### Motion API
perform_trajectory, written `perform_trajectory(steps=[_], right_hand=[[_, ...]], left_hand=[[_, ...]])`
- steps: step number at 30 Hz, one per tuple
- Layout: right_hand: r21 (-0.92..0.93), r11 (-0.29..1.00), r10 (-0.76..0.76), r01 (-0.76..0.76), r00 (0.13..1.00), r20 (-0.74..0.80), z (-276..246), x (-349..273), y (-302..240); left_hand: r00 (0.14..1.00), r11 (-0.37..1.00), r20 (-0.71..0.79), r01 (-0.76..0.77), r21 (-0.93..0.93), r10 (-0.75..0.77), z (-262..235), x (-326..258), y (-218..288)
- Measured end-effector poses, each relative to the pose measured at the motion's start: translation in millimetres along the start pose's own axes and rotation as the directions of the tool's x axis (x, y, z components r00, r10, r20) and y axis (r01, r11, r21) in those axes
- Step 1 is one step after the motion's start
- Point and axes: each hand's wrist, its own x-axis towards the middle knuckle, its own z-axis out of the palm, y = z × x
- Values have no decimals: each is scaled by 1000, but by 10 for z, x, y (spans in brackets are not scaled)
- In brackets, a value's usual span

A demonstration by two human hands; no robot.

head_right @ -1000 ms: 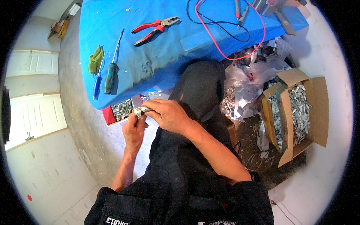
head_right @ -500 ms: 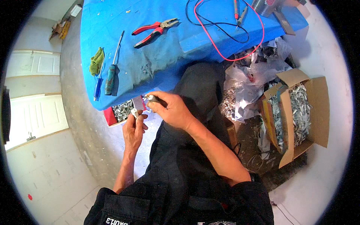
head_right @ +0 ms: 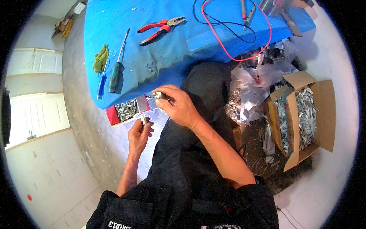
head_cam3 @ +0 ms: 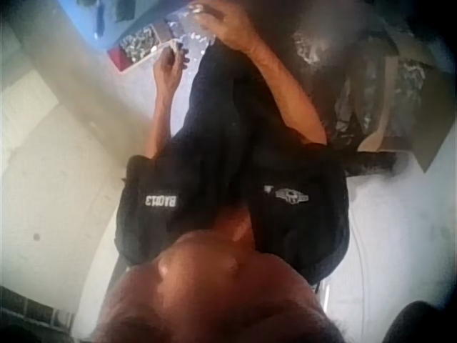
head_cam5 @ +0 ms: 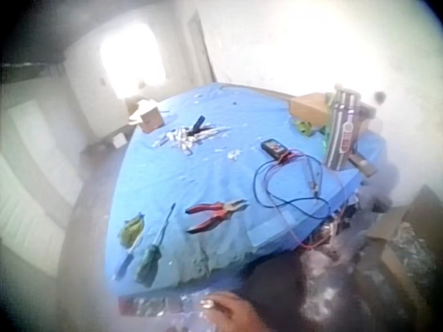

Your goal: The person uses a screwdriver and pliers to assemble metallic cylindrical components, then tests them with a multimeter.

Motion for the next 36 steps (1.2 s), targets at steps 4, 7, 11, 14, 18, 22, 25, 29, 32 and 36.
perform_trajectory(steps=[4, 7, 11, 14, 18, 22, 25, 29, 32, 36], right_hand=[[-13, 999, -46, 46, 998, -45, 15, -9, -26], [33, 999, -21, 23, 998, -61, 18, -12, 18], [201, 976, 90, -85, 996, -19, 36, -26, 49], [113, 989, 95, -93, 995, -9, 14, -13, -18], [127, 991, 54, -44, 995, -79, 31, 7, 90], [66, 998, 17, -7, 988, -151, 51, 43, 112], [56, 997, 53, -46, 990, -129, 54, 26, 113], [75, 994, 86, -78, 990, -108, 44, 3, 96], [136, 985, 119, -104, 987, -109, 56, -11, 20], [115, 991, 82, -66, 986, -147, 18, -29, -10]], left_hand=[[1000, 999, -8, -18, -39, 18, 6, -3, -76], [997, 1000, 71, 13, 22, -15, -42, 1, -230], [945, 960, 167, 278, 39, -281, -342, 45, -625], [902, 900, -155, 361, -243, -404, -869, 245, -975], [794, 848, -335, 394, -354, -508, -1281, 201, -1279], [839, 848, -225, 409, -338, -495, -1015, 50, -1423], [857, 838, -123, 445, -316, -501, -577, -24, -1421], [895, 891, -53, 434, -137, -444, -296, -154, -1431], [912, 912, -2, 411, -10, -411, -319, -252, -1557], [931, 919, 19, 358, 167, -366, -380, -407, -1931]])
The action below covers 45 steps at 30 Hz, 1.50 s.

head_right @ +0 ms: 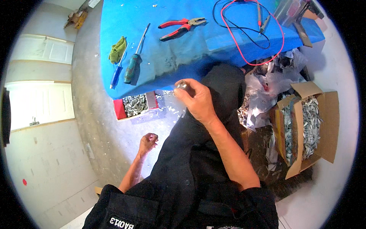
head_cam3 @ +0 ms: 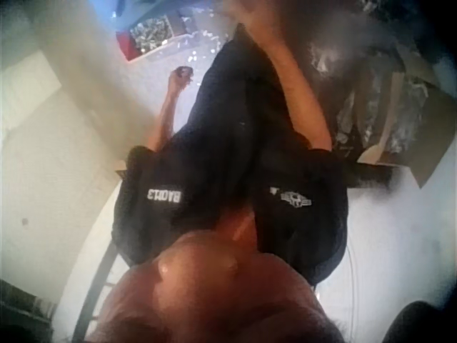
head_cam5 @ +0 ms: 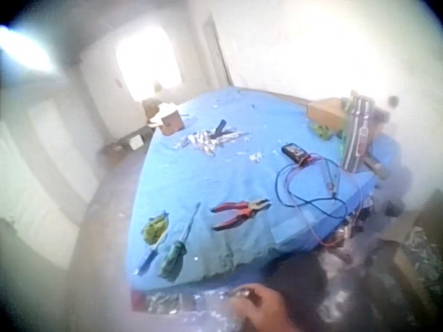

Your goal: The person uses a screwdriver and pliers to assemble metallic cylindrical components, then tests them with a multimeter.

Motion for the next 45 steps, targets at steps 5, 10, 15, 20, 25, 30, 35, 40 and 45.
perform_trajectory(steps=[5, 10, 15, 20, 25, 30, 35, 40, 45], right_hand=[[105, 994, -36, 42, 998, -55, -13, -108, -246], [174, 984, -36, 43, 999, -39, 8, -238, -558], [260, 963, 61, -65, 998, 23, 90, -469, -652], [440, 876, 159, -198, 979, 125, 128, -658, -638], [536, 809, 153, -241, 967, 204, 168, -733, -642], [521, 827, 96, -211, 966, 239, 105, -740, -595], [530, 817, 106, -230, 961, 254, 63, -704, -529], [518, 812, 189, -271, 960, 205, 17, -696, -579], [483, 822, 220, -302, 951, 219, -50, -686, -552]], left_hand=[[992, 941, -2, -116, 318, 123, 59, -97, -132], [980, 873, 79, -198, 445, 182, 134, -227, -209], [964, 917, -34, -240, 318, 264, 163, -209, -281], [910, 917, -139, -370, 148, 390, 86, -213, 239], [867, 886, -185, -462, 45, 462, -58, -463, 942], [879, 887, -202, -455, -84, 432, -198, -970, 2014], [756, 761, -260, -640, -105, 601, -197, -1225, 2702], [493, 531, -260, -842, 95, 830, -66, -1285, 3023], [348, 395, -229, -894, 210, 909, 32, -1148, 3132]])
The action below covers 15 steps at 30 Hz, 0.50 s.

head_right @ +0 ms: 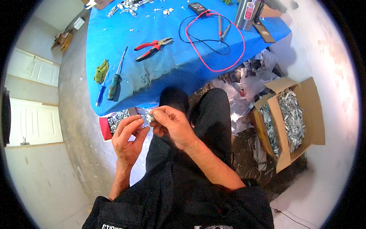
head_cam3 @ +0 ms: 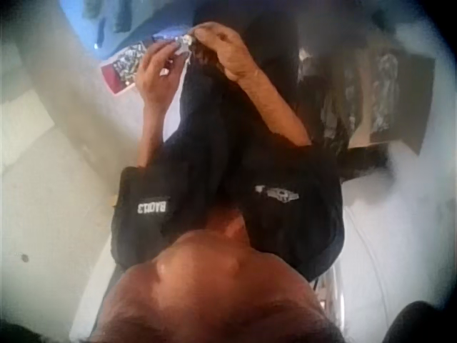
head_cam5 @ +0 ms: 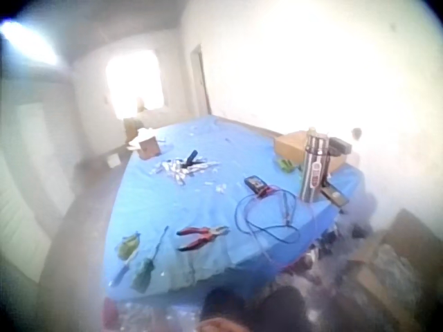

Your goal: The person uses a screwdriver and pliers to assemble metallic cylindrical components, then tests them with a multimeter.

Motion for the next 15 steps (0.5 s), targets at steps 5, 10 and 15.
perform_trajectory(steps=[5, 10, 15], right_hand=[[-4, 1000, -7, 7, 998, -63, 35, 54, 118], [18, 999, 41, -39, 995, -91, 57, 99, 197], [-47, 998, 37, -41, 996, -80, -14, 155, 225]], left_hand=[[999, 999, 42, -20, 49, 18, 14, 49, -85], [994, 989, 48, -98, 109, 93, 30, 99, -175], [993, 994, 120, -16, 112, 3, 5, 121, -164]])
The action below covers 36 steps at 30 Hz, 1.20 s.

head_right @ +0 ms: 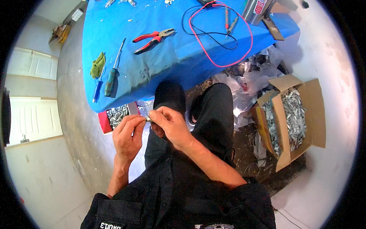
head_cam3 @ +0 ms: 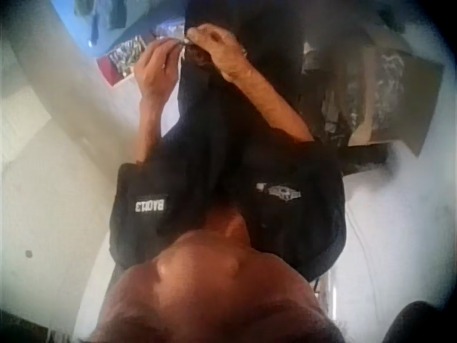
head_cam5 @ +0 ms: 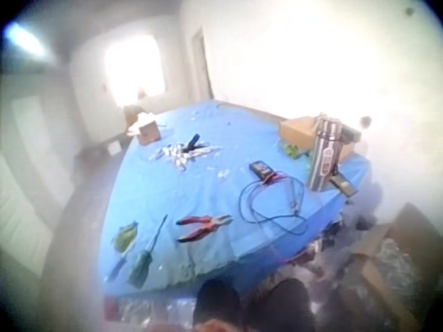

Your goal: The person uses a screwdriver and pliers to assemble metallic cylindrical components, then tests them with a multimeter.

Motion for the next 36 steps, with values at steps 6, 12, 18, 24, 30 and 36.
perform_trajectory(steps=[6, 12, 18, 24, 30, 36], right_hand=[[-65, 998, 4, -2, 1000, 31, 22, 19, -16], [-113, 993, -23, 25, 1000, 19, -21, 7, -12], [-229, 971, -56, 61, 998, 29, -21, 13, -38], [-321, 939, -87, 123, 988, 124, -72, 9, -41], [-390, 879, -223, 273, 960, 170, -60, -75, 71], [-47, 994, -88, 95, 987, 135, -225, 0, 100]], left_hand=[[991, 991, 50, 128, -23, -127, 7, -25, -53], [972, 973, 101, 222, -71, -214, 3, -9, -46], [996, 998, 85, 35, 53, -39, 15, -43, -130], [993, 995, 84, 71, 74, -77, 37, -86, -45], [992, 984, -70, 109, 139, -100, -2, -160, -203], [852, 850, -11, 521, -80, -523, -247, -220, -326]])
